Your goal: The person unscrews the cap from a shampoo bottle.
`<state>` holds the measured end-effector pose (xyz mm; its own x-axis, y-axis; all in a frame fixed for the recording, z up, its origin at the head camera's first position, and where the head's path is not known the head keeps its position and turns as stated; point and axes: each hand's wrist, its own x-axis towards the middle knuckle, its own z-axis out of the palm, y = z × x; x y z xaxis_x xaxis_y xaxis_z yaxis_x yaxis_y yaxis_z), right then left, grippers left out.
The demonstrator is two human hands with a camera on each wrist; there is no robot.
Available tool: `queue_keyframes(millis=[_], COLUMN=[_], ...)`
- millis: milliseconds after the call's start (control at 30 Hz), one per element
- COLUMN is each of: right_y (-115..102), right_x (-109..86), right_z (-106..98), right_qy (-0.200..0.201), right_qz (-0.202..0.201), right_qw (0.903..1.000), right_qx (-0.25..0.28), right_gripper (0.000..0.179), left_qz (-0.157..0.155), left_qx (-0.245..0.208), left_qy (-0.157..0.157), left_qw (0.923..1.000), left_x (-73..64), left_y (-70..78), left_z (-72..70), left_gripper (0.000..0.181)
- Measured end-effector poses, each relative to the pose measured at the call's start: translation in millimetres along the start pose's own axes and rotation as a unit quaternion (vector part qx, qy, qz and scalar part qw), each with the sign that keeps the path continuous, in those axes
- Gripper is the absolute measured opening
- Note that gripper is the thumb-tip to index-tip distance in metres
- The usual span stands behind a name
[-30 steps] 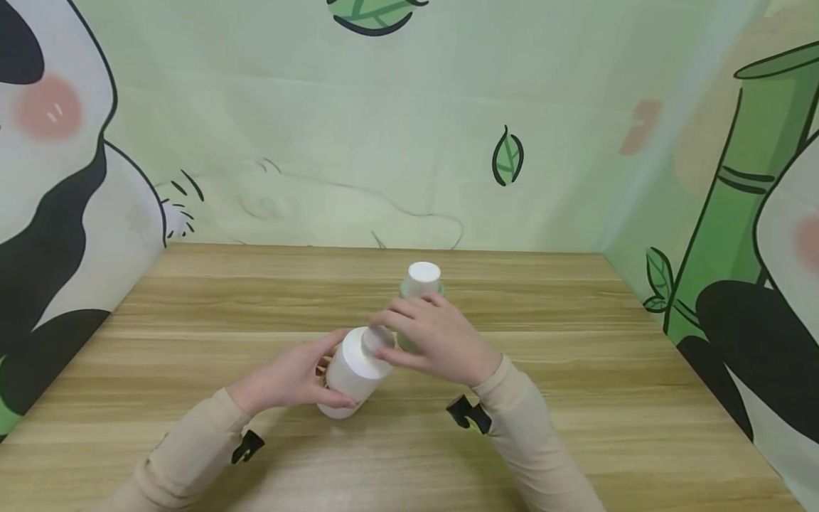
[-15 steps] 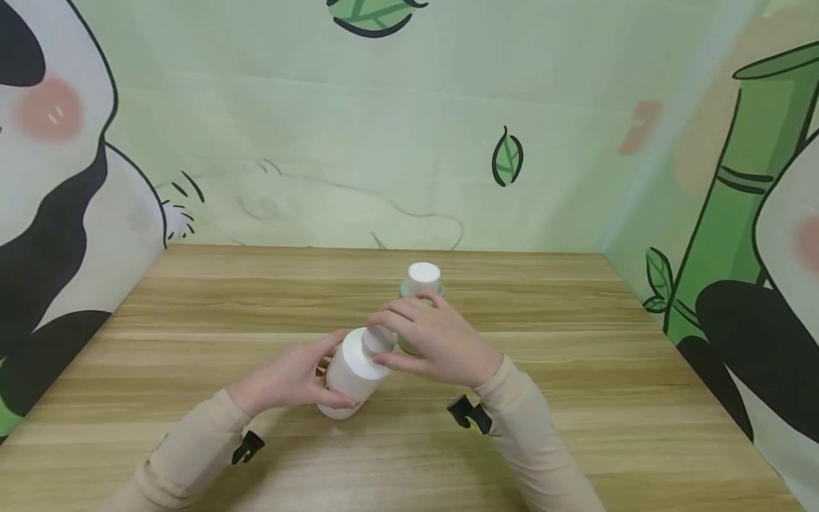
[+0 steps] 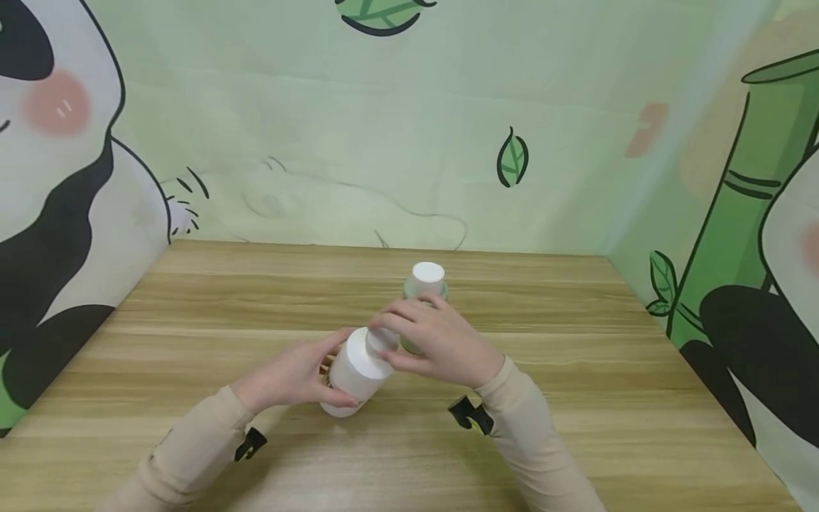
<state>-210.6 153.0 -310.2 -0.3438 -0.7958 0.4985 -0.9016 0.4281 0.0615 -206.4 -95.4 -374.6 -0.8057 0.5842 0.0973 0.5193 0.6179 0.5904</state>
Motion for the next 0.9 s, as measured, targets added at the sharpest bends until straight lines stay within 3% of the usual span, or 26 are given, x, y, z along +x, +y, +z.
queue_keyframes(millis=[233,600,900], right_y=[0.9,-1.0,-1.0], right_x=[1.0,1.1,1.6], right_z=[-0.4,-0.8,1.7], right_qy=[-0.002,-0.007,0.0], right_qz=[-0.04,0.031,0.015], right_qw=[0.9992,0.9991,0.9997], right_qx=[0.003,-0.026,-0.021], right_gripper=[0.041,0.044,0.04], left_qz=[-0.015,-0.002,-0.005], left_qx=[-0.013,-0.002,-0.008], left_qy=[-0.007,-0.002,-0.003], left_qw=[0.9998,1.0,1.0], left_x=[0.8,0.7,0.3], left_y=[0.8,1.1,1.0], left_z=[0.1,0.0,-0.8], left_gripper=[0.093,0.094,0.093])
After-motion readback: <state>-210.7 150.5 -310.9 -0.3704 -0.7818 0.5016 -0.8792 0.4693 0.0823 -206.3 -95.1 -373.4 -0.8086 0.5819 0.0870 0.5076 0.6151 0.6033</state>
